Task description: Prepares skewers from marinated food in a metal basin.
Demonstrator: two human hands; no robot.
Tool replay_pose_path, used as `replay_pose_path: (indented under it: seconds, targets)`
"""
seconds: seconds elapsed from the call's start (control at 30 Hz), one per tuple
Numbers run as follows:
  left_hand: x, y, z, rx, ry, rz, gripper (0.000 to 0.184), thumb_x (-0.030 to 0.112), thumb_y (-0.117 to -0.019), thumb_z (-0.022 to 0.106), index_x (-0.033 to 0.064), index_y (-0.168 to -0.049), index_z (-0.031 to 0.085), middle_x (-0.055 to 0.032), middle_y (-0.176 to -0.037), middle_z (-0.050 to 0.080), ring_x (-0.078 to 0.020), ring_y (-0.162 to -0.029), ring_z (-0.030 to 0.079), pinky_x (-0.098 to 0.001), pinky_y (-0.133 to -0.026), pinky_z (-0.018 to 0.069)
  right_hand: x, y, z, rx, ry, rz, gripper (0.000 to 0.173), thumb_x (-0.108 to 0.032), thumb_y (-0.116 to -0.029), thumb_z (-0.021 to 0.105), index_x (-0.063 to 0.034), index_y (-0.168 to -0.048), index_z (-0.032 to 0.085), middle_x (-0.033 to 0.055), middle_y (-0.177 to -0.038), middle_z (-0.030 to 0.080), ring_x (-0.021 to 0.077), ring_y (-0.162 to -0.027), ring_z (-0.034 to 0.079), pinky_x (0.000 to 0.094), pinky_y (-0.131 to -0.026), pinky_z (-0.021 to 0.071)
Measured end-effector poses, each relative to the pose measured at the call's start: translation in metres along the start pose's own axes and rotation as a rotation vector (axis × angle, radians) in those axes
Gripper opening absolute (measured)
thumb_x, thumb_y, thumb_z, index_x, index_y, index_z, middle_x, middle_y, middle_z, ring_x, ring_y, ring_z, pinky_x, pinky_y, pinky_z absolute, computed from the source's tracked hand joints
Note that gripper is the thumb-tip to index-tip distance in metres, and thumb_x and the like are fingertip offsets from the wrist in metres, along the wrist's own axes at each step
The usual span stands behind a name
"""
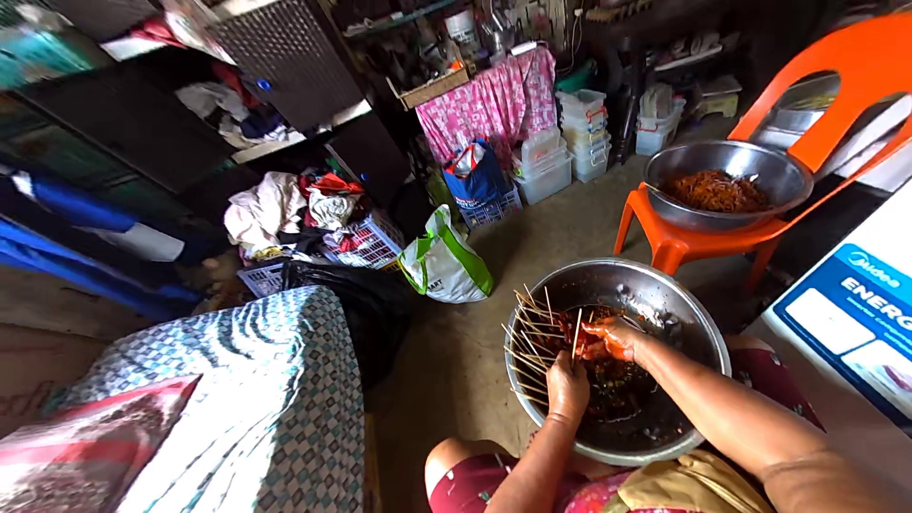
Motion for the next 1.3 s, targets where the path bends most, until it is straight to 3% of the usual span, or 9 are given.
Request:
replay_pose_path:
  seconds: [0.07, 0.17, 0.27, 0.4, 0.67, 0.9, 1.1, 1.17, 1.3]
  targets:
    - [0.000, 0.000, -0.001, 0.006, 0.004, -0.011, 0.021, 0.011, -0.1016, 0.054, -0.0030, -0.111, 0.066, -0.0183, -0.093, 0.069, -0.0301, -0.088, 0.069, -0.0495, -0.085, 0.0552, -0.010, -0.009, -0.026, 0.157, 0.366, -0.058, 0.037, -0.024, -0.1073, 0.056, 0.0043, -0.132, 0.055, 0.0196, -0.108, 0.067, 0.0261, -0.087, 0.070, 0.0409, -0.079, 0.0594]
    - [0.001, -0.001, -0.001, 0.006, -0.002, -0.013, 0.021, 0.011, -0.1016, 0.053, -0.0028, -0.111, 0.067, -0.0183, -0.094, 0.070, -0.0302, -0.089, 0.069, -0.0494, -0.086, 0.0550, -0.021, -0.017, -0.061, 0.329, 1.024, -0.027, 0.056, -0.025, -0.0956, 0.070, -0.0021, -0.144, 0.053, 0.0260, -0.143, 0.055, 0.0401, -0.134, 0.053, 0.0572, -0.111, 0.0433]
    - [0.002, -0.001, 0.001, 0.005, -0.013, -0.003, 0.021, 0.012, -0.1026, 0.053, -0.0023, -0.110, 0.067, -0.0177, -0.093, 0.069, -0.0292, -0.089, 0.069, -0.0481, -0.085, 0.0550, -0.010, -0.027, -0.062, 0.336, 1.239, 0.017, 0.075, -0.022, -0.0875, 0.078, -0.0038, -0.152, 0.044, 0.0292, -0.156, 0.037, 0.0484, -0.146, 0.034, 0.0613, -0.114, 0.0382]
    - [-0.002, 0.000, 0.000, 0.005, 0.002, -0.008, 0.020, 0.011, -0.1022, 0.054, -0.0026, -0.110, 0.067, -0.0169, -0.093, 0.069, -0.0277, -0.088, 0.068, -0.0469, -0.085, 0.0549, 0.004, -0.031, -0.041, 0.172, 1.381, 0.021, 0.044, -0.011, -0.0923, 0.068, 0.0027, -0.134, 0.060, 0.0272, -0.141, 0.056, 0.0417, -0.136, 0.052, 0.0584, -0.110, 0.0436]
    - [-0.003, -0.001, 0.000, -0.002, 0.023, -0.008, 0.020, 0.010, -0.1013, 0.055, -0.0027, -0.111, 0.067, -0.0169, -0.093, 0.069, -0.0275, -0.088, 0.068, -0.0465, -0.085, 0.0548, 0.003, -0.025, -0.036, 0.163, 1.401, 0.078, 0.041, -0.009, -0.0915, 0.067, 0.0067, -0.129, 0.061, 0.0278, -0.139, 0.058, 0.0414, -0.133, 0.055, 0.0578, -0.108, 0.0461]
    - [-0.003, 0.000, 0.000, -0.001, 0.036, 0.000, 0.019, 0.010, -0.1009, 0.056, -0.0025, -0.110, 0.067, -0.0159, -0.091, 0.068, -0.0260, -0.084, 0.067, -0.0454, -0.083, 0.0547, -0.002, -0.034, -0.056, 0.263, 0.799, 0.005, 0.030, -0.009, -0.1002, 0.057, 0.0069, -0.126, 0.062, 0.0282, -0.122, 0.064, 0.0382, -0.105, 0.067, 0.0548, -0.095, 0.0533]
    - [-0.003, 0.000, 0.001, -0.015, 0.039, -0.005, 0.019, 0.011, -0.1009, 0.056, -0.0018, -0.110, 0.067, -0.0161, -0.092, 0.068, -0.0264, -0.085, 0.067, -0.0461, -0.083, 0.0545, -0.002, -0.034, -0.055, 0.274, 0.565, -0.049, 0.028, -0.004, -0.1013, 0.055, 0.0055, -0.127, 0.060, 0.0236, -0.113, 0.064, 0.0269, -0.084, 0.066, 0.0446, -0.081, 0.0565]
    - [-0.004, 0.000, 0.001, -0.005, 0.043, 0.001, 0.020, 0.011, -0.1005, 0.056, -0.0021, -0.110, 0.067, -0.0160, -0.091, 0.069, -0.0264, -0.085, 0.068, -0.0461, -0.083, 0.0547, -0.006, -0.032, -0.056, 0.285, 0.648, -0.061, 0.028, -0.008, -0.1016, 0.056, 0.0052, -0.126, 0.061, 0.0242, -0.112, 0.064, 0.0291, -0.086, 0.066, 0.0470, -0.082, 0.0555]
    - [-0.004, 0.000, 0.000, 0.001, 0.042, 0.003, 0.020, 0.011, -0.1006, 0.057, -0.0024, -0.110, 0.068, -0.0163, -0.092, 0.069, -0.0268, -0.086, 0.068, -0.0466, -0.084, 0.0548, -0.013, -0.028, -0.061, 0.318, 0.861, -0.002, 0.033, -0.011, -0.0993, 0.059, 0.0055, -0.128, 0.061, 0.0290, -0.126, 0.063, 0.0407, -0.113, 0.065, 0.0573, -0.099, 0.0511]
Point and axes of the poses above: each hand's wrist, its own y-axis away from the middle knuckle, its own z-axis out of the palm, x = y × z, the point moved 7 cm from there along -y, towards the middle knuckle
